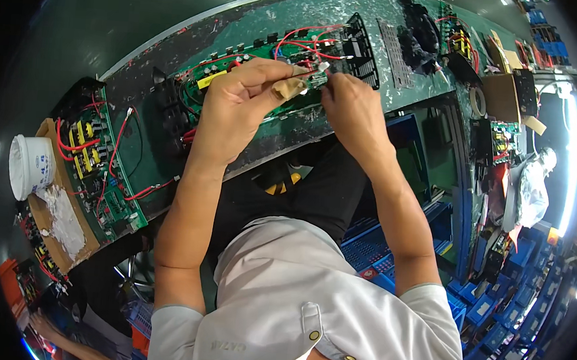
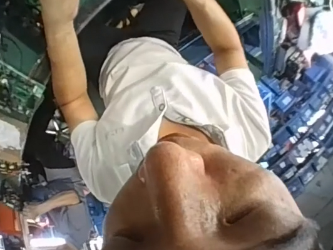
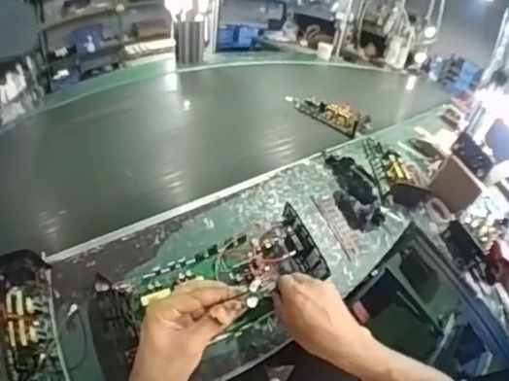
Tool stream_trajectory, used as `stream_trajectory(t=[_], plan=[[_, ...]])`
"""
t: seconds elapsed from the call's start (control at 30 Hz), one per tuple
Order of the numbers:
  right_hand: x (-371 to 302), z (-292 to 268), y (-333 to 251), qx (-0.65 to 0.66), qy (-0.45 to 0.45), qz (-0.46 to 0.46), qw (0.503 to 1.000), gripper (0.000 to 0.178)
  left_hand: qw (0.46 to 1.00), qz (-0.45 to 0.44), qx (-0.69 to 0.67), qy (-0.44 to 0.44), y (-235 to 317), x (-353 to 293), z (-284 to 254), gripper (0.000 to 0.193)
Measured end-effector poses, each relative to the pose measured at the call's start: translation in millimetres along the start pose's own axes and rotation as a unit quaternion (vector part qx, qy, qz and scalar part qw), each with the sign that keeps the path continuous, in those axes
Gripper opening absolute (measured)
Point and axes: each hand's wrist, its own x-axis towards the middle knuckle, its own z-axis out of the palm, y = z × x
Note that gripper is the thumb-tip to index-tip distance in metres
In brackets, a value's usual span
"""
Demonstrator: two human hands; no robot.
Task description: Assembling components onto a circuit board on an industrial production line.
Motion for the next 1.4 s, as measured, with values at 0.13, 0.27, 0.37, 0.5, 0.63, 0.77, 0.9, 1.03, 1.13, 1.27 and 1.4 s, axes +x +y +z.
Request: stream_trajectory(t=[0.13,0.27,0.37,0.5,0.63,0.77,0.9,1.03,1.13,1.27,1.4], plan=[[-1.0,6.4,6.3,-0.018,0.0,-0.015,1.0,0.014,0.998,0.023,0.059,0.0,5.6,-0.6,3.5,0.019],[7.0,-10.3,9.9,0.062,-0.061,-0.022,0.996,0.013,0.967,0.096,0.236,-0.024,19.5,-0.7,7.6,0.02],[4.4,-63.0,5.8,0.296,-0.087,0.095,0.946,0.023,0.875,0.179,0.438,-0.102,34.6,0.9,7.5,0.023],[-9.9,-81.6,-18.0,0.289,-0.162,-0.018,0.943,0.024,0.832,0.183,0.502,-0.149,47.6,4.3,8.7,0.021],[-15.1,-56.9,-24.9,0.363,-0.134,-0.043,0.921,0.019,0.821,0.213,0.513,-0.132,53.9,9.2,18.7,0.035],[-15.5,-36.3,-23.5,0.741,-0.136,0.138,0.643,0.013,0.957,0.134,0.251,0.06,36.3,-6.0,16.2,0.035],[-16.6,-15.8,-27.9,0.815,-0.108,0.175,0.541,0.014,0.996,-0.072,0.042,0.036,15.8,-27.9,17.5,0.031],[-18.6,-11.4,-30.9,0.812,-0.09,0.165,0.553,0.014,0.996,-0.053,0.047,0.049,9.7,-28.4,18.3,0.034],[-22.8,-9.8,-29.8,0.788,-0.057,0.151,0.593,0.012,0.995,-0.084,0.011,0.047,12.3,-24.3,21.4,0.035],[-30.4,-9.6,-30.1,0.739,-0.008,0.112,0.665,0.011,0.989,-0.131,-0.051,0.056,14.5,-23.3,24.1,0.038],[-35.5,-6.0,-27.0,0.747,-0.025,0.107,0.655,0.014,0.997,-0.037,0.038,0.062,9.4,-23.0,30.4,0.039]])
